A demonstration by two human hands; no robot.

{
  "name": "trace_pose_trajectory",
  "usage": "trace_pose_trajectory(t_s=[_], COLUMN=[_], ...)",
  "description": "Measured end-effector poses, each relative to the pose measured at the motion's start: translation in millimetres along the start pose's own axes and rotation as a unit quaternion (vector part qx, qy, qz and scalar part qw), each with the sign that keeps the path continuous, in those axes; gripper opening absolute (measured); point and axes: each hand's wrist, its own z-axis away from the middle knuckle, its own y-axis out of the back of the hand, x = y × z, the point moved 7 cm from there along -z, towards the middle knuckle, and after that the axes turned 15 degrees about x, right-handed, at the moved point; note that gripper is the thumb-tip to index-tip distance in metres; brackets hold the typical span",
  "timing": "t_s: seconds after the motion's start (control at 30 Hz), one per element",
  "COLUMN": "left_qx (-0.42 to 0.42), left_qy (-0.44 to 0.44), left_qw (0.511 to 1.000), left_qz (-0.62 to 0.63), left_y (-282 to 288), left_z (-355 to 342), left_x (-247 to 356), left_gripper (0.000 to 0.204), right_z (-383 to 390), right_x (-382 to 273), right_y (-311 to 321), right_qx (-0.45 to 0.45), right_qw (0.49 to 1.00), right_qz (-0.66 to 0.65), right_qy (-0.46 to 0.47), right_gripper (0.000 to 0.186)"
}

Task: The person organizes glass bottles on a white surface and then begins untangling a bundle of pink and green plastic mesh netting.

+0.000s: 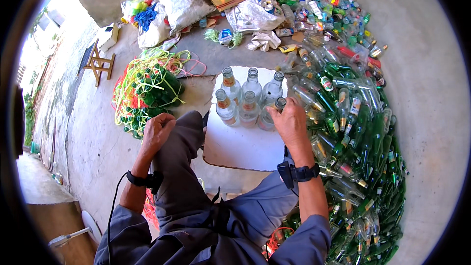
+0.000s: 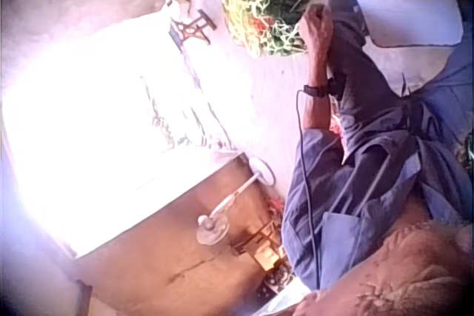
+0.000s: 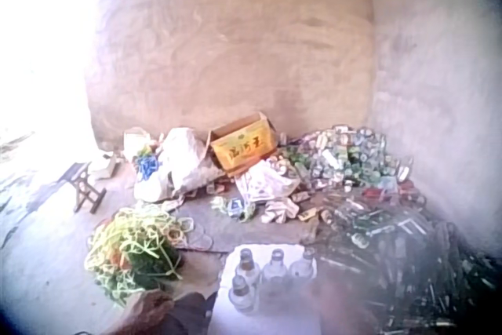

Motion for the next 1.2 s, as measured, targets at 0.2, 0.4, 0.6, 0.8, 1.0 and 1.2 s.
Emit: trace_pose_trajectory(t_s=[0.2, 0.4, 0.6, 0.8, 1.0, 1.2], left_qx=[0.004, 0.020, 0.024, 0.015, 0.001, -0.009], left_qy=[0.008, -0.011, -0.007, 0.001, 0.007, 0.017], left_qw=[1.000, 1.000, 1.000, 1.000, 1.000, 1.000], left_qz=[-0.001, 0.001, 0.005, 0.010, 0.001, -0.023], left_y=[0.6, -0.6, -0.2, -2.1, -2.6, -5.0], left_z=[-0.1, -1.5, -1.2, -2.1, -1.8, -3.3], left_x=[-1.3, -3.4, -3.0, -4.2, -1.6, -5.4], left_gripper=[0.021, 0.024, 0.024, 0.024, 0.021, 0.022], right_z=[-2.5, -8.4, -7.3, 1.6, 4.2, 12.6], right_x=[-10.6, -12.7, -5.8, 9.4, 7.9, 12.3], right_y=[9.4, 10.4, 4.3, -3.9, -5.1, -6.9], right_qx=[0.037, 0.064, 0.019, -0.086, -0.076, -0.044], right_qw=[0.991, 0.989, 0.998, 0.994, 0.993, 0.996], right_qz=[0.125, 0.130, 0.052, -0.050, -0.061, -0.056], right_qy=[0.025, 0.041, 0.022, -0.042, -0.067, -0.059], right_gripper=[0.045, 0.046, 0.038, 0.026, 0.023, 0.024])
